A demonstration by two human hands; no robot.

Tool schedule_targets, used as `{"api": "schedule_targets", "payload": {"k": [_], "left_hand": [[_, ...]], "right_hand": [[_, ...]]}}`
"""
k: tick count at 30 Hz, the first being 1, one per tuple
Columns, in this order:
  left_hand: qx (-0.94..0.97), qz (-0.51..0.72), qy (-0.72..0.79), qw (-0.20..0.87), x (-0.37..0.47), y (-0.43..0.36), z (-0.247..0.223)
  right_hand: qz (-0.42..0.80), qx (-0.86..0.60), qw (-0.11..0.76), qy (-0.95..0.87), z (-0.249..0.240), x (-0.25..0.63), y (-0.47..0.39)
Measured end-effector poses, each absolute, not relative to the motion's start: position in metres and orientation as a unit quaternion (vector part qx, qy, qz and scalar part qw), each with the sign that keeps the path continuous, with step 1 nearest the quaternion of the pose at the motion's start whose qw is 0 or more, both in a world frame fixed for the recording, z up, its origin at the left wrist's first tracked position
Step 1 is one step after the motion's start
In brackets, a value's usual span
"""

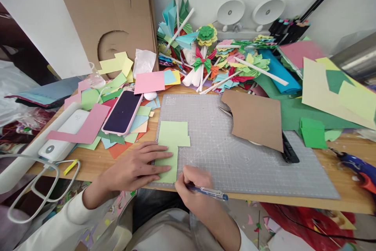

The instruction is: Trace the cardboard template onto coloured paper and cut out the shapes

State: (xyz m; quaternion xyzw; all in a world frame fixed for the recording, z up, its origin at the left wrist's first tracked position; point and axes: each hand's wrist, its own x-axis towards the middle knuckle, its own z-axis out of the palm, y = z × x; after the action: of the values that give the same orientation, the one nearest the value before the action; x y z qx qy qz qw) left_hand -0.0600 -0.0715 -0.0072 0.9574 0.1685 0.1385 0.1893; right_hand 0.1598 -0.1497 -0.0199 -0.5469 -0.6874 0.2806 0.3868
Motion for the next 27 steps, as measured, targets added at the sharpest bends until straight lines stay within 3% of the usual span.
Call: {"api": "schedule_targets", "payload": {"k": [7, 14, 17, 27], "left_hand": [[0.952, 0.143, 0.170, 0.210, -0.059, -0.071, -0.006], [0.834, 0.257, 0.290, 0.392, -0.072, -0.069, -0.005], [0.782, 0.296, 0.364, 0.410, -0.072, -0.070, -0.003], [0.813, 0.213, 0.389, 0.378, -0.057, -0.058, 0.007]], "right_hand": [[0.297, -0.543, 0.399, -0.676, -0.025, 0.159, -0.152], [0.376, -0.573, 0.443, -0.578, -0.015, 0.181, -0.136], [0.344, -0.568, 0.410, -0.625, -0.007, 0.201, -0.116], [0.215, -0.457, 0.239, -0.829, -0.019, 0.212, -0.043]]}}
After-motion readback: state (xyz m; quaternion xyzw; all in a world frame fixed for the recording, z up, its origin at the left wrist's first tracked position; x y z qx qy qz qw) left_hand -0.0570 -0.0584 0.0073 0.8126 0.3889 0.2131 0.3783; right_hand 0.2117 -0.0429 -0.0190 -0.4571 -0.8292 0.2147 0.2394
